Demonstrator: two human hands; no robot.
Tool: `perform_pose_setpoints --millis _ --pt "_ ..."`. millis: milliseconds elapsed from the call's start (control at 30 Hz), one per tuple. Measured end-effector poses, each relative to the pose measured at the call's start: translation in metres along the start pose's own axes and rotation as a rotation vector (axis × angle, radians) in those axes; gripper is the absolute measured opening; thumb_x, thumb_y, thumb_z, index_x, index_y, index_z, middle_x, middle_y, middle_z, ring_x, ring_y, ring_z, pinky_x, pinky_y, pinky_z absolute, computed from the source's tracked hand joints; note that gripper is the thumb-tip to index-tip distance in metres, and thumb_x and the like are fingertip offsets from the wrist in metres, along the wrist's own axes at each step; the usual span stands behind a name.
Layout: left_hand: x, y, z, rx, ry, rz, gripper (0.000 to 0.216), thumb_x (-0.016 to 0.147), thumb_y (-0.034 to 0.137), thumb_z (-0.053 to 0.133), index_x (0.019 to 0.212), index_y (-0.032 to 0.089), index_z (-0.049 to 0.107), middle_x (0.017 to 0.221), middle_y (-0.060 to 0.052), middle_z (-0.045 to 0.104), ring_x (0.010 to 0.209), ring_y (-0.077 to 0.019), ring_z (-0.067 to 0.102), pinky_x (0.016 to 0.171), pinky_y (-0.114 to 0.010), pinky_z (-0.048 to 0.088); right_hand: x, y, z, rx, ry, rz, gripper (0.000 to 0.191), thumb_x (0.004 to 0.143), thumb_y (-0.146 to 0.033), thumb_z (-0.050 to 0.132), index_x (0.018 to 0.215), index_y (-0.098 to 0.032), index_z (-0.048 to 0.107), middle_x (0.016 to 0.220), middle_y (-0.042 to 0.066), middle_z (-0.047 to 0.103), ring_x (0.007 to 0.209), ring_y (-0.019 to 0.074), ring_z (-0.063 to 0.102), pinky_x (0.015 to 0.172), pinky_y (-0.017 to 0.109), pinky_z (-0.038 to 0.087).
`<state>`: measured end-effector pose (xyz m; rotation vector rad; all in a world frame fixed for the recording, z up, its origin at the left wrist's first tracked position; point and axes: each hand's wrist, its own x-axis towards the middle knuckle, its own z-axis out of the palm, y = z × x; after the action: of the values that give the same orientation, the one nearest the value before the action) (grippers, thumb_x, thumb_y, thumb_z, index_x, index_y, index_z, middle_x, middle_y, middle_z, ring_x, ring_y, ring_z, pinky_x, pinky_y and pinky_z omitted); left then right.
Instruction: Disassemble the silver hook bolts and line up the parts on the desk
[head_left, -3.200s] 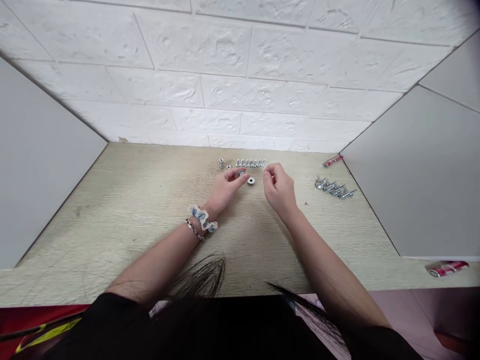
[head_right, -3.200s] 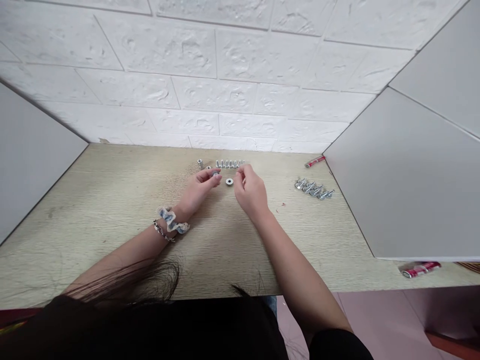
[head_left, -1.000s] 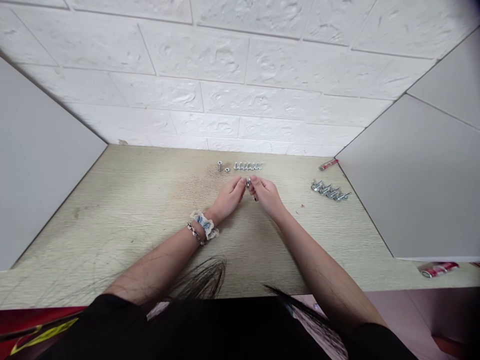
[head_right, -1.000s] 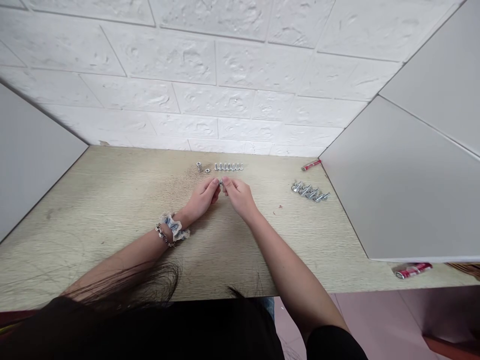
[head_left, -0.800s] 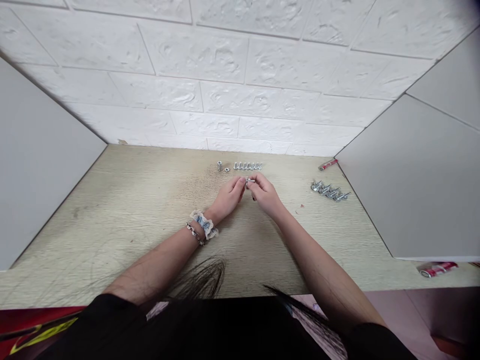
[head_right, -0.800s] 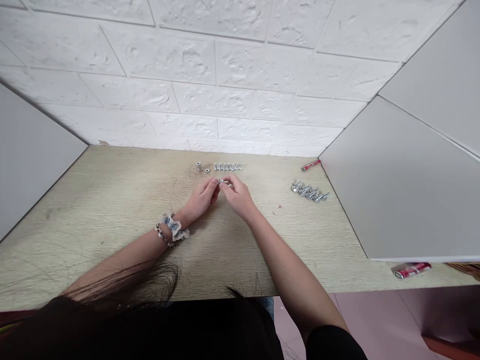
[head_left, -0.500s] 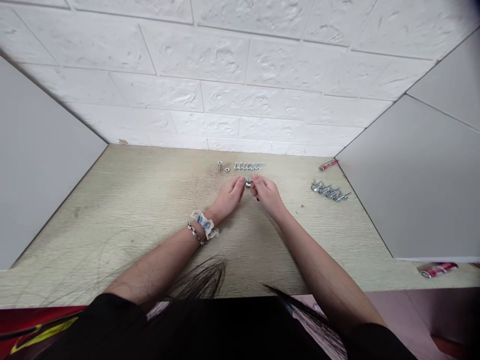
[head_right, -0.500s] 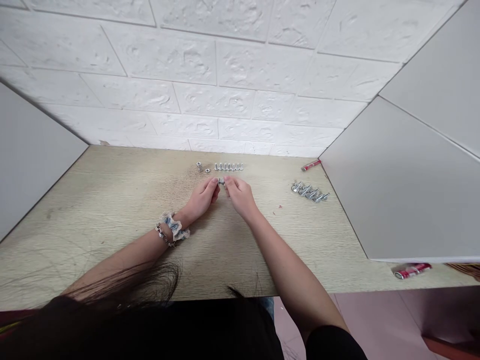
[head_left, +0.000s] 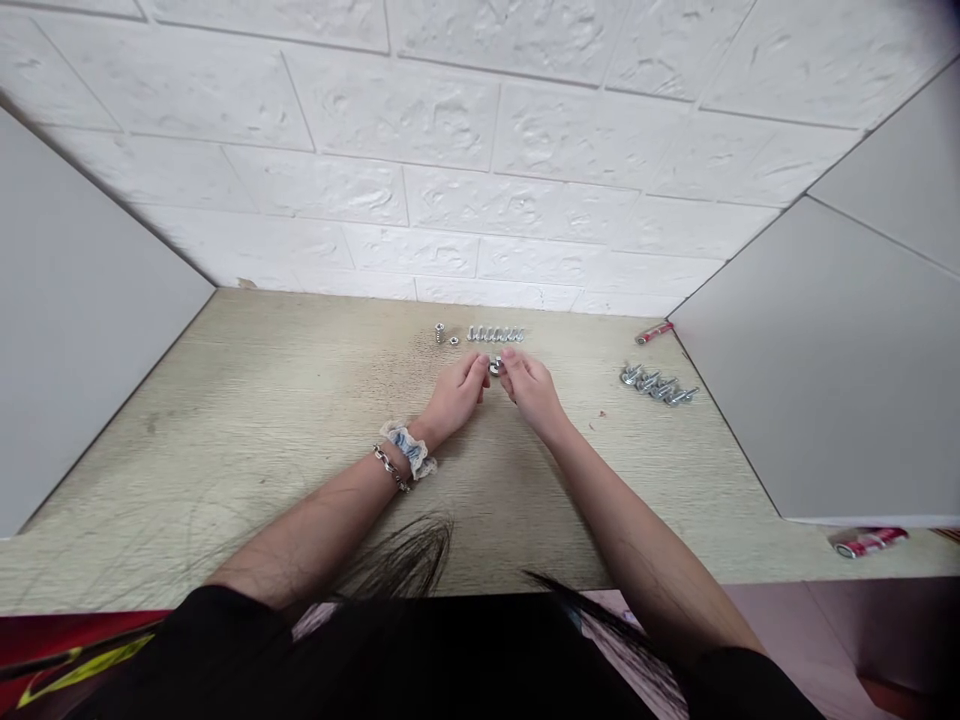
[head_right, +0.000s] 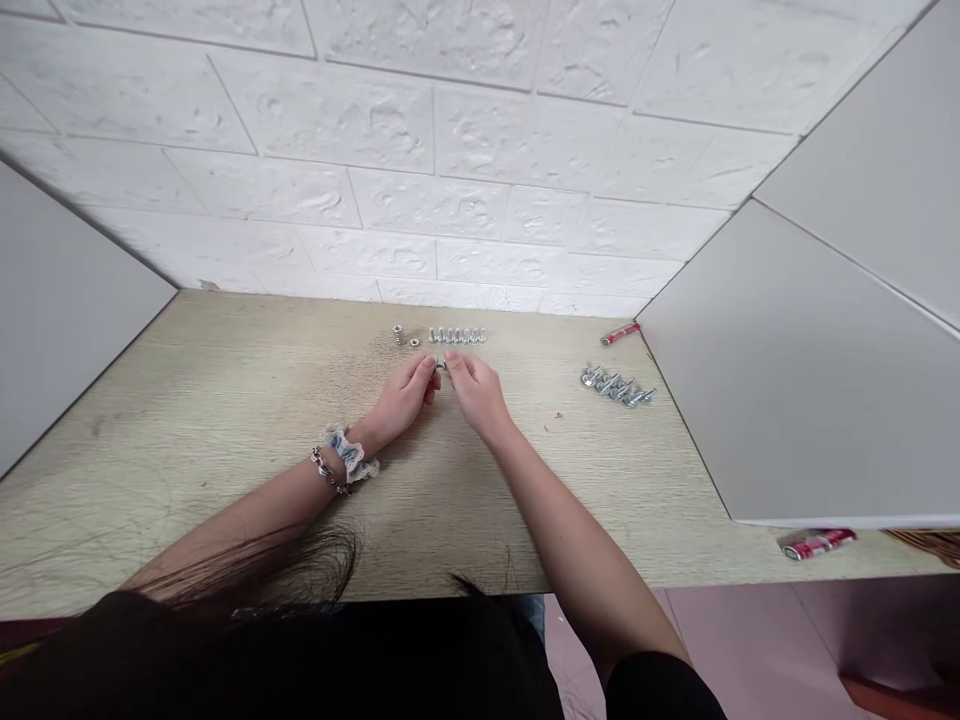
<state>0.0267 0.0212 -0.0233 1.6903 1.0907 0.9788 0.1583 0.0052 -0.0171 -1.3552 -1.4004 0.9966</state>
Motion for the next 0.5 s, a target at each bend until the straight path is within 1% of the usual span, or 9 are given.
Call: perform_pose_setpoints --millis 100,167,233,333,367,433,500 --pt "-0.0011 0.0008 0.0008 0.006 -0.001 0.008 0.039 0.091 0.042 0.032 0.064 0.018 0.047 0.05 0.003 0.046 0.049 -0.0103 0.044 0.056 -0.025 0.034 -0.0002 -0.0017 0.0023 -0.055 0.028 0.06 0.055 0.078 -0.067 0.037 0.049 -0.019 0.039 0.044 -0.003 0.034 0.046 0.0096 0.035 0.048 0.025 0.027" --pt "-0.0011 0.0006 0.0012 -0.003 0.01 0.007 0.038 0.091 0.042 0.033 0.065 0.018 0.047 0.05 0.003 0.046 0.05 -0.0103 0.045 0.056 -0.025 0.034 -0.0001 -0.0031 0.003 -0.067 0.019 0.062 0.055 0.078 -0.064 0.038 0.045 -0.02 0.036 0.043 -0.003 0.031 0.046 0.0093 0.033 0.049 0.025 0.026" --pt "-0.0004 0.0 0.0011 -0.011 0.021 0.0 0.038 0.091 0.041 0.033 0.065 0.018 0.047 0.05 0.003 0.046 0.05 -0.0102 0.045 0.055 -0.024 0.035 0.0004 -0.004 0.0033 -0.047 0.017 0.029 0.047 0.079 -0.056 0.044 0.049 -0.02 0.038 0.044 -0.004 0.031 0.046 0.0092 0.032 0.049 0.025 0.025" --pt "0.001 -0.0009 0.0003 -0.029 0.036 -0.009 0.037 0.091 0.041 0.032 0.066 0.018 0.048 0.05 0.003 0.046 0.049 -0.01 0.045 0.054 -0.024 0.035 0.0016 -0.0033 0.0038 0.041 0.035 0.013 0.023 0.073 -0.039 0.053 0.064 -0.021 0.042 0.047 -0.007 0.031 0.045 0.0087 0.028 0.046 0.023 0.023" --pt "0.0013 -0.0011 0.0001 -0.037 0.039 -0.01 0.038 0.091 0.041 0.031 0.067 0.018 0.048 0.05 0.003 0.046 0.049 -0.0101 0.045 0.054 -0.024 0.035 0.0022 -0.0025 0.0041 0.069 0.042 0.022 0.02 0.071 -0.036 0.054 0.068 -0.022 0.041 0.048 -0.008 0.031 0.044 0.0086 0.027 0.045 0.023 0.022" --pt "0.0014 -0.0012 -0.0001 -0.044 0.044 -0.008 0.038 0.091 0.042 0.031 0.067 0.018 0.048 0.051 0.003 0.046 0.05 -0.0103 0.045 0.054 -0.024 0.035 0.0034 -0.0003 0.0047 0.087 0.044 0.031 0.02 0.072 -0.038 0.053 0.071 -0.022 0.041 0.049 -0.008 0.033 0.044 0.0085 0.027 0.045 0.022 0.023" --pt "0.0008 -0.0009 0.0 -0.035 0.038 -0.007 0.037 0.091 0.042 0.032 0.068 0.018 0.048 0.051 0.003 0.046 0.05 -0.0104 0.046 0.055 -0.024 0.036 0.0046 0.0019 0.0051 0.048 0.027 0.02 0.027 0.077 -0.046 0.047 0.067 -0.021 0.042 0.049 -0.006 0.036 0.045 0.0089 0.031 0.046 0.023 0.026"
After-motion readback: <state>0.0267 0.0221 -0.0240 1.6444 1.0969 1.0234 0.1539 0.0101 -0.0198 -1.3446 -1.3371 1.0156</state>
